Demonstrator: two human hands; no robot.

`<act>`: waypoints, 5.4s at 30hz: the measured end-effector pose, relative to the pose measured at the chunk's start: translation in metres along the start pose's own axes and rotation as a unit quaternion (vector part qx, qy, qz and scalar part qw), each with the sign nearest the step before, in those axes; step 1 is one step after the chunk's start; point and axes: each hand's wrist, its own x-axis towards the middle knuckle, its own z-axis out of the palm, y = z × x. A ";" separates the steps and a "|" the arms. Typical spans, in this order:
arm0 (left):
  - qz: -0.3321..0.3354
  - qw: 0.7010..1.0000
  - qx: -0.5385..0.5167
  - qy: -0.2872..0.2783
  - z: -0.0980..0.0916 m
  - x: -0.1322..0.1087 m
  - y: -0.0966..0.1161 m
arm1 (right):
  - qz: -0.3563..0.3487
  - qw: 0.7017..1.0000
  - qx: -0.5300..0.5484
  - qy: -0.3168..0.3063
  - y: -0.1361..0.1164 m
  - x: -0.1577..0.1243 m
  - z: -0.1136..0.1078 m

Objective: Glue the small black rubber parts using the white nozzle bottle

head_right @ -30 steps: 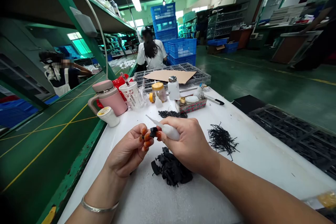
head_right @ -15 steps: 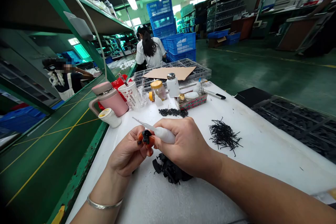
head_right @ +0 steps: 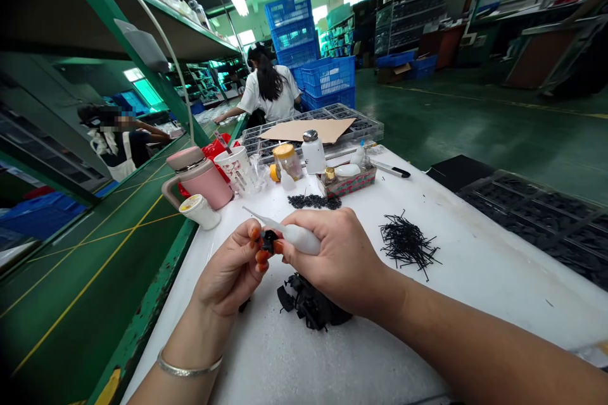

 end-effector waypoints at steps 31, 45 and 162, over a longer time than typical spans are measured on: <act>-0.053 0.998 0.026 -0.021 -0.003 0.001 -0.004 | -0.047 0.998 -0.038 0.028 0.003 -0.002 0.001; -0.062 0.997 0.017 -0.044 -0.002 0.000 -0.005 | -0.071 0.994 -0.068 0.044 0.005 -0.001 0.002; 0.085 0.978 0.149 0.116 0.009 0.001 -0.010 | 0.178 0.958 0.221 0.042 0.022 0.011 0.020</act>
